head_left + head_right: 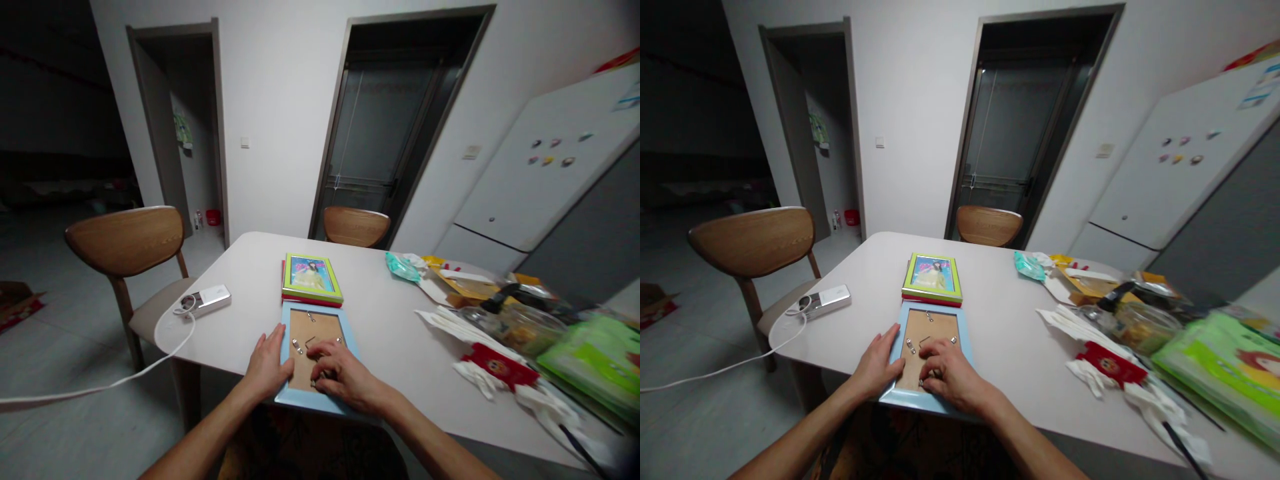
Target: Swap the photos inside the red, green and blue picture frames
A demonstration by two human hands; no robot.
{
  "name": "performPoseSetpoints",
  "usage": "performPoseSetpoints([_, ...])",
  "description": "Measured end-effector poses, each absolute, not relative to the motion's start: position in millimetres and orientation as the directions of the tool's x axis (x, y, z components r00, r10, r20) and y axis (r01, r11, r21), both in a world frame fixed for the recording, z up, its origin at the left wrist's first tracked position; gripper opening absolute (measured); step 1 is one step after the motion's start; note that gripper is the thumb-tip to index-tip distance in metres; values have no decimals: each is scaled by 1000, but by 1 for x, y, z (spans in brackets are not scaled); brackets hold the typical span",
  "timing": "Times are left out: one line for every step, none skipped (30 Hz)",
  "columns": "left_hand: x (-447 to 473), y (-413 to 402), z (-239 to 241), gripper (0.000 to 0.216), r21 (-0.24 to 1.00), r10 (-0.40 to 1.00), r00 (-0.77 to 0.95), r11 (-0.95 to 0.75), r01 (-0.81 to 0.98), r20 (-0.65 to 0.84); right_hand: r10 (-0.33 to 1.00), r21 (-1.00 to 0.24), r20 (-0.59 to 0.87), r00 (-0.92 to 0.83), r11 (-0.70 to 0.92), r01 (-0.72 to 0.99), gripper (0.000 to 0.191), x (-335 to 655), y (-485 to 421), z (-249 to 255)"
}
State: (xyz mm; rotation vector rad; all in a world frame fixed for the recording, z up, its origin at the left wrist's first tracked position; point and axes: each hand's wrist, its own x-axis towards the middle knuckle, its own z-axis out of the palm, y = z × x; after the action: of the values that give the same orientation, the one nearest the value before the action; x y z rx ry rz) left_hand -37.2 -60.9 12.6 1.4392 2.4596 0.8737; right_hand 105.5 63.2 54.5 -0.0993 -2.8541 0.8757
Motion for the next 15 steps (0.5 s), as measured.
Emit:
performPoseSetpoints([-37, -61, 13, 63, 562, 840, -522, 363, 743, 148, 129, -577, 144, -981, 816, 23, 10, 102, 65, 53])
performPoseSetpoints([-37, -61, 13, 63, 566, 840, -523, 364, 740, 143, 162, -591, 162, -973, 806, 35, 13, 97, 67, 52])
performPoseSetpoints([-37, -61, 13, 64, 570, 840, -525, 367, 735, 137, 214, -595, 185, -959, 801, 64, 16, 91, 71, 50])
performPoseSetpoints([-37, -61, 14, 64, 574, 839, -529, 370, 730, 131, 284, -579, 208, -936, 807, 116, 19, 84, 76, 49])
performPoseSetpoints([-37, -61, 14, 64, 577, 837, -533, 374, 726, 127, 357, -546, 228, -906, 817, 185, 22, 76, 82, 47])
performPoseSetpoints([-38, -61, 14, 64, 579, 836, -534, 376, 724, 125, 419, -501, 241, -875, 826, 257, 24, 67, 89, 45])
performPoseSetpoints([-38, -61, 14, 64, 579, 837, -533, 374, 724, 126, 465, -454, 248, -850, 831, 322, 25, 59, 95, 42])
performPoseSetpoints([-38, -61, 14, 64, 578, 838, -530, 370, 727, 129, 497, -414, 248, -832, 831, 373, 26, 50, 100, 38])
performPoseSetpoints([-38, -61, 14, 64, 578, 841, -524, 364, 730, 133, 516, -387, 244, -821, 828, 406, 27, 43, 105, 35])
performPoseSetpoints([-38, -62, 14, 64, 579, 844, -519, 358, 732, 133, 528, -372, 243, -814, 825, 425, 28, 36, 108, 31])
performPoseSetpoints([-38, -62, 14, 64, 582, 847, -515, 354, 732, 132, 539, -365, 248, -805, 821, 438, 29, 31, 109, 27])
performPoseSetpoints([-38, -62, 14, 64, 587, 849, -512, 351, 730, 130, 550, -355, 256, -795, 818, 452, 28, 26, 110, 24])
performPoseSetpoints([-38, -62, 14, 65, 591, 850, -511, 348, 728, 129, 557, -346, 263, -788, 817, 462, 28, 23, 110, 21])
performPoseSetpoints([-38, -62, 15, 65, 594, 850, -511, 346, 726, 128, 561, -338, 268, -784, 816, 468, 28, 21, 109, 20])
performPoseSetpoints([-38, -62, 15, 66, 596, 851, -509, 344, 726, 129, 560, -332, 268, -784, 818, 470, 27, 20, 108, 19])
